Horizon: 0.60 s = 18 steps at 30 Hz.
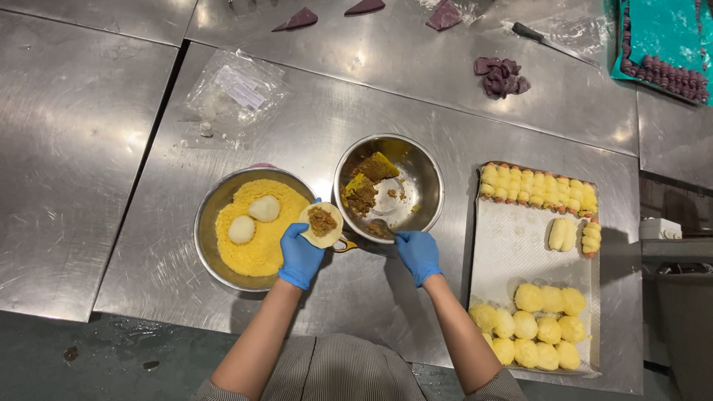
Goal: Preparing filled buns by flattening dough, adding filling with a spoon, and sealing the edges.
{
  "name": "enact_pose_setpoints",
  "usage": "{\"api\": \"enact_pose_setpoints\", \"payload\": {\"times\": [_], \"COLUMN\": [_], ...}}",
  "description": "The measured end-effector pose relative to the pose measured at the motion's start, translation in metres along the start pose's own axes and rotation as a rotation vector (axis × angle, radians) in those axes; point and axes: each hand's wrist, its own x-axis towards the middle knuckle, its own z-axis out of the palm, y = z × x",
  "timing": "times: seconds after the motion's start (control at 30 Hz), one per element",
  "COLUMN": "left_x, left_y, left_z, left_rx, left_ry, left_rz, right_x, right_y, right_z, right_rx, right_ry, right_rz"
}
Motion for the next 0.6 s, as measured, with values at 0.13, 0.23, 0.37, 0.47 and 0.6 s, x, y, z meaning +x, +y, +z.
{"api": "enact_pose_setpoints", "payload": {"times": [0.13,0.23,0.37,0.47,0.6], "left_x": [-0.014,-0.02,-0.024,-0.024,-0.021], "left_y": [0.009,0.014,0.017,0.015,0.014], "left_z": [0.008,0.014,0.013,0.008,0.004], "left_rx": [0.017,0.018,0.0,-0.008,-0.002], "left_ry": [0.042,0.033,0.028,0.037,0.053], "left_rz": [0.032,0.041,0.032,0.032,0.026], "right_x": [0.01,0.006,0.021,0.022,0.014], "right_y": [-0.012,-0.043,-0.02,-0.011,-0.017], "right_z": [0.001,-0.023,0.007,0.025,0.021], "right_rx": [0.228,-0.1,-0.371,-0.373,-0.353], "right_ry": [0.193,0.256,0.291,0.226,0.128], "right_rz": [-0.32,-0.356,-0.521,-0.522,-0.483]}}
